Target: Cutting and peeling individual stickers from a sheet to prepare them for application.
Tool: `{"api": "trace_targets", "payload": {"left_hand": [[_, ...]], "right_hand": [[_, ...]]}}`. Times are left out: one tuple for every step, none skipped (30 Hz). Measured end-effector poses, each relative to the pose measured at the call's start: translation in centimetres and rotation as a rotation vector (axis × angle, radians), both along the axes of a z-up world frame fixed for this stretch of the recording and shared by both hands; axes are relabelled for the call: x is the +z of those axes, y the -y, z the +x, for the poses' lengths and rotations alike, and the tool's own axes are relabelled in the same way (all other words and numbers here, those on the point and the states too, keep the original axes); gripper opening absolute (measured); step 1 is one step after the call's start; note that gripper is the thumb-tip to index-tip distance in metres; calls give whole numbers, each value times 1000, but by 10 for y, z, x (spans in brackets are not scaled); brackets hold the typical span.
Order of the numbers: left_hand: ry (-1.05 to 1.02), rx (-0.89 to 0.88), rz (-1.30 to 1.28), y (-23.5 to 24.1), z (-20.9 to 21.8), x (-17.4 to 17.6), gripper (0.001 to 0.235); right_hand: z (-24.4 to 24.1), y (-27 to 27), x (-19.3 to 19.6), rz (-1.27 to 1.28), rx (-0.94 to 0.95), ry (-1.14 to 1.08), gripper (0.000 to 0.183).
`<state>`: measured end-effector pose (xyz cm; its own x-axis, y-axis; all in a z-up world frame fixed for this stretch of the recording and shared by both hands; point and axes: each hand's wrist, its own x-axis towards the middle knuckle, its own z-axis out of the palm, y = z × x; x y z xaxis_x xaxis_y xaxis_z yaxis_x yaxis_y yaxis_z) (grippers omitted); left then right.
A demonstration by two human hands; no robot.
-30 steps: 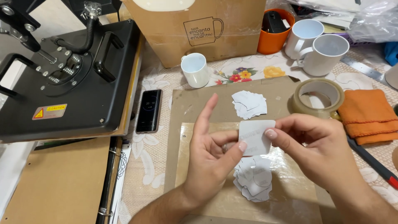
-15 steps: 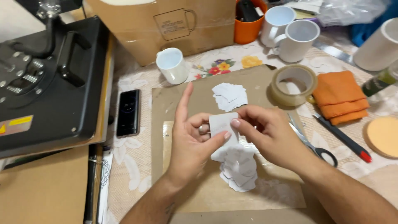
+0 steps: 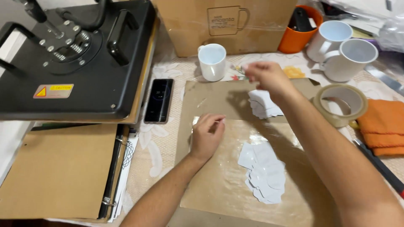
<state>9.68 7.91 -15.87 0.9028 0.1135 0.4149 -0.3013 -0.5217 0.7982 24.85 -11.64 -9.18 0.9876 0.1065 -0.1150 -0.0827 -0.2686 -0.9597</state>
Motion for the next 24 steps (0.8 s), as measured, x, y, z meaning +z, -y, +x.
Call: {"api": "trace_targets", "payload": {"left_hand": [[0, 13, -4, 0, -1, -1, 10], [65, -12, 52, -1, -1, -1, 10], [130, -35, 108, -3, 0, -1, 10], [130, -26, 109, -4, 0, -3, 10], [159, -28, 101, -5, 1, -4, 10], [188, -34, 91, -5, 2, -5, 10], [189, -29, 90, -5, 4, -9, 10], [186, -26, 82, -4, 6, -12, 10], [184, -24, 74, -4, 8, -16, 10], [181, -20, 73, -4, 7, -14, 10], [183, -33, 61, -4, 6, -12, 10], [188, -47, 47, -2, 6, -10, 11], [188, -45, 45, -3, 6, -10, 11], [184, -46, 41, -3, 6, -10, 11], [180, -46, 37, -3, 6, -10, 11], [178, -44, 34, -1, 5, -6, 11], [138, 3, 86, 0, 3, -2, 11], [99, 47, 139, 3, 2, 3, 12], [99, 47, 136, 3, 2, 2, 12], [86, 42, 144, 3, 3, 2, 12], [73, 37, 151, 3, 3, 2, 12], [77, 35, 152, 3, 3, 1, 12], [72, 39, 151, 4, 4, 0, 12], [68, 45, 151, 4, 4, 0, 13]], "right_hand": [[29, -5, -15, -4, 13, 0, 30], [59, -12, -29, 94, -24, -104, 33], [89, -20, -43, 191, -62, -210, 36], [98, -25, -44, 191, -53, -210, 36], [106, -30, -44, 250, -49, -291, 44], [115, -34, -44, 307, -49, -371, 51], [117, -36, -42, 305, -44, -371, 51], [120, -39, -39, 284, -6, -385, 46], [123, -41, -36, 264, 32, -398, 42], [123, -43, -34, 262, 36, -402, 42], [124, -44, -33, 251, 17, -375, 30], [124, -43, -30, 238, -4, -346, 24], [121, -44, -25, 235, -3, -346, 24], [117, -44, -20, 178, -70, -263, 22], [113, -44, -16, 120, -137, -179, 21], [109, -47, -4, 116, -135, -181, 21], [104, -50, 8, 25, -157, -178, 23], [99, -52, 20, -65, -180, -173, 26], [93, -56, 30, -68, -180, -173, 26], [87, -60, 40, -141, -163, -89, 21], [81, -64, 50, -213, -146, -4, 27], [81, -68, 53, -212, -149, -1, 27], [81, -72, 56, -333, -167, 27, 19], [81, -76, 59, -454, -183, 56, 14]]}}
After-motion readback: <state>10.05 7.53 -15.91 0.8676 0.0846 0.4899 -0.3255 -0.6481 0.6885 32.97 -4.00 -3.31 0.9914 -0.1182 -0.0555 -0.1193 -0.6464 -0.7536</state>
